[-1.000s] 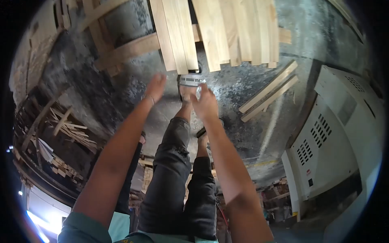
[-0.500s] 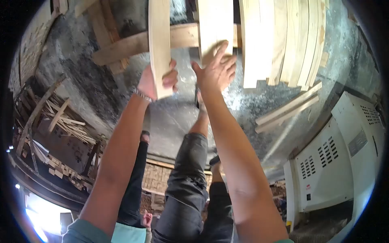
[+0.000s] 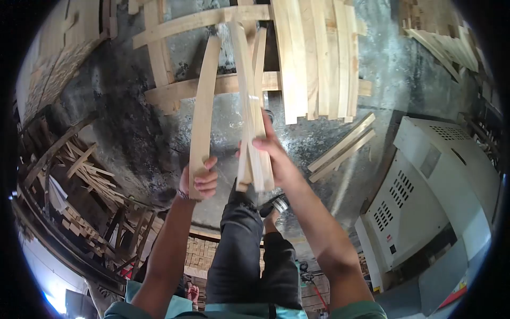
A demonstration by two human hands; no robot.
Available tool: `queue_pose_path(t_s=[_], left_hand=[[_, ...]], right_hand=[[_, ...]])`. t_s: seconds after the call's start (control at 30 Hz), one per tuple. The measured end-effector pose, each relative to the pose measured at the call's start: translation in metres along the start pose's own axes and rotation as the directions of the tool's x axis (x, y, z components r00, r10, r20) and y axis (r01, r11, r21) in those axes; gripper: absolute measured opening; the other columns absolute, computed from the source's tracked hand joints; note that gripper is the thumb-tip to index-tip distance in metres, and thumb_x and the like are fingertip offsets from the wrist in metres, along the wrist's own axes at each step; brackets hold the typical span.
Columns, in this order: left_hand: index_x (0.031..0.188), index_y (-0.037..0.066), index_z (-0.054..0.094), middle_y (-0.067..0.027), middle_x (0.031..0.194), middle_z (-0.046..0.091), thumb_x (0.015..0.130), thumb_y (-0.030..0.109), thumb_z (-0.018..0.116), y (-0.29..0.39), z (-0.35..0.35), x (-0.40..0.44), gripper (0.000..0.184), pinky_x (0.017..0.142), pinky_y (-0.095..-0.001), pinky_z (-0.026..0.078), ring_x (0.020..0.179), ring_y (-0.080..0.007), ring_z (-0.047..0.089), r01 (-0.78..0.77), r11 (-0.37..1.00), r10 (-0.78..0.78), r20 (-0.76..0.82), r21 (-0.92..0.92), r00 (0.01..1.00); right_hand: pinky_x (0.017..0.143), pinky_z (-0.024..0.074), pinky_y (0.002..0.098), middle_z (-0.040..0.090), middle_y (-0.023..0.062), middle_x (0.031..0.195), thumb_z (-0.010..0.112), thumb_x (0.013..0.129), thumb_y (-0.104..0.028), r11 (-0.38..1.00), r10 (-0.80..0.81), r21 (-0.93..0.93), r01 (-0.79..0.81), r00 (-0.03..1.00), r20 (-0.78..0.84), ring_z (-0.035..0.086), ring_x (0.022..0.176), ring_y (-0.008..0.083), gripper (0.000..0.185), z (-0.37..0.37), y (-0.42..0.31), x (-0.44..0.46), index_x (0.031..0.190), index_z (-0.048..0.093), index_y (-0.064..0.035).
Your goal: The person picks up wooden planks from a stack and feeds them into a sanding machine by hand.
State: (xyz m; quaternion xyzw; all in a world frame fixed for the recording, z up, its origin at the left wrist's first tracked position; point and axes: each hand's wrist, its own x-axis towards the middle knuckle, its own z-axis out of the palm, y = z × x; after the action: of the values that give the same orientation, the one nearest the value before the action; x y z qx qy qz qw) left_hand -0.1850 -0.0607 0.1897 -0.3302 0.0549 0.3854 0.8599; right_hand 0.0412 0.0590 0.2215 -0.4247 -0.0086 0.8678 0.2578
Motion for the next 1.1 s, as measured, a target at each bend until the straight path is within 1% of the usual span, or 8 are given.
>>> queue_pose_path(t_s=[0.07, 0.17, 0.33, 0.43, 0.57, 0.67, 0.83, 1.1], left_hand=[[0.099, 0.011, 0.044, 0.0024, 0.061, 0.043, 0.099, 0.035, 0.036, -0.043, 0.019, -0.024, 0.024, 0.051, -0.0281, 0.039, 0.051, -0.0097, 0.043, -0.047, 0.998, 0.047, -0.010, -0.042, 0.999], [0.098, 0.010, 0.044, 0.0021, 0.061, 0.041, 0.098, 0.033, 0.035, -0.118, 0.048, -0.059, 0.024, 0.051, -0.0277, 0.038, 0.050, -0.0100, 0.041, -0.128, 0.986, 0.127, -0.020, -0.107, 0.992], [0.099, 0.010, 0.043, 0.0002, 0.061, 0.041, 0.099, 0.032, 0.034, -0.222, 0.090, -0.105, 0.024, 0.052, -0.0286, 0.038, 0.051, -0.0111, 0.041, -0.089, 0.996, 0.089, 0.033, 0.007, 0.995], [0.097, 0.011, 0.042, -0.0011, 0.062, 0.043, 0.100, 0.034, 0.035, -0.279, 0.102, -0.124, 0.025, 0.052, -0.0291, 0.037, 0.051, -0.0116, 0.041, 0.003, 0.990, -0.019, 0.113, 0.139, 0.993], [0.096, 0.011, 0.041, -0.0013, 0.060, 0.043, 0.100, 0.038, 0.037, -0.372, 0.117, -0.144, 0.028, 0.052, -0.0287, 0.037, 0.050, -0.0116, 0.042, 0.137, 0.948, -0.201, 0.208, 0.286, 0.957], [0.095, 0.012, 0.041, -0.0018, 0.059, 0.043, 0.099, 0.044, 0.039, -0.439, 0.122, -0.155, 0.033, 0.051, -0.0294, 0.038, 0.049, -0.0119, 0.042, 0.260, 0.875, -0.370, 0.218, 0.410, 0.903], [0.093, 0.010, 0.041, -0.0025, 0.058, 0.042, 0.099, 0.047, 0.037, -0.541, 0.141, -0.163, 0.037, 0.052, -0.0298, 0.039, 0.048, -0.0121, 0.042, 0.464, 0.680, -0.617, 0.102, 0.568, 0.780], [0.091, 0.009, 0.040, -0.0031, 0.057, 0.041, 0.102, 0.042, 0.031, -0.647, 0.123, -0.145, 0.036, 0.051, -0.0292, 0.041, 0.048, -0.0124, 0.042, 0.794, 0.352, -0.889, -0.088, 0.495, 0.449]], right_hand=[[0.082, 0.0534, 0.0412, 0.058, 0.0185, 0.112, 0.063, 0.079, -0.039, 0.988, 0.036, 0.142, -0.056, 0.990, 0.136, 0.063, 0.097, 0.0290, 0.083, 0.023, 0.005, -0.046, 0.142, 0.029, 0.0015], [0.084, 0.0531, 0.0431, 0.056, 0.0195, 0.117, 0.063, 0.075, -0.049, 0.971, -0.007, 0.239, -0.028, 0.990, 0.143, 0.061, 0.101, 0.0298, 0.081, 0.075, -0.005, -0.128, 0.135, 0.040, 0.0019], [0.084, 0.0533, 0.0476, 0.052, 0.0214, 0.123, 0.070, 0.067, -0.049, 0.912, -0.210, 0.401, 0.080, 0.933, 0.292, 0.058, 0.107, 0.0339, 0.094, 0.118, -0.006, -0.270, 0.136, 0.037, 0.0058], [0.087, 0.0532, 0.0523, 0.047, 0.0260, 0.127, 0.077, 0.060, -0.040, 0.842, -0.348, 0.534, 0.077, 0.834, 0.429, 0.057, 0.109, 0.0403, 0.101, 0.121, 0.006, -0.370, 0.138, 0.033, 0.0069], [0.090, 0.0514, 0.0550, 0.042, 0.0320, 0.129, 0.079, 0.060, -0.040, 0.745, -0.622, 0.605, 0.281, 0.622, 0.476, 0.053, 0.115, 0.0426, 0.107, 0.119, 0.047, -0.519, 0.142, 0.026, 0.0062], [0.088, 0.0483, 0.0547, 0.044, 0.0292, 0.128, 0.080, 0.056, -0.042, 0.731, -0.668, 0.520, 0.442, 0.622, 0.409, 0.056, 0.108, 0.0423, 0.109, 0.099, 0.088, -0.633, 0.144, 0.028, -0.0036], [0.089, 0.0512, 0.0520, 0.040, 0.0262, 0.124, 0.082, 0.054, -0.041, 0.568, -0.823, 0.496, 0.657, 0.457, 0.338, 0.055, 0.109, 0.0400, 0.115, 0.063, 0.171, -0.760, 0.145, 0.023, -0.0020], [0.087, 0.0532, 0.0498, 0.042, 0.0297, 0.126, 0.079, 0.058, -0.040, 0.225, -0.974, 0.448, 0.865, 0.215, 0.074, 0.056, 0.111, 0.0384, 0.111, 0.008, 0.288, -0.840, 0.144, 0.023, 0.0028]])
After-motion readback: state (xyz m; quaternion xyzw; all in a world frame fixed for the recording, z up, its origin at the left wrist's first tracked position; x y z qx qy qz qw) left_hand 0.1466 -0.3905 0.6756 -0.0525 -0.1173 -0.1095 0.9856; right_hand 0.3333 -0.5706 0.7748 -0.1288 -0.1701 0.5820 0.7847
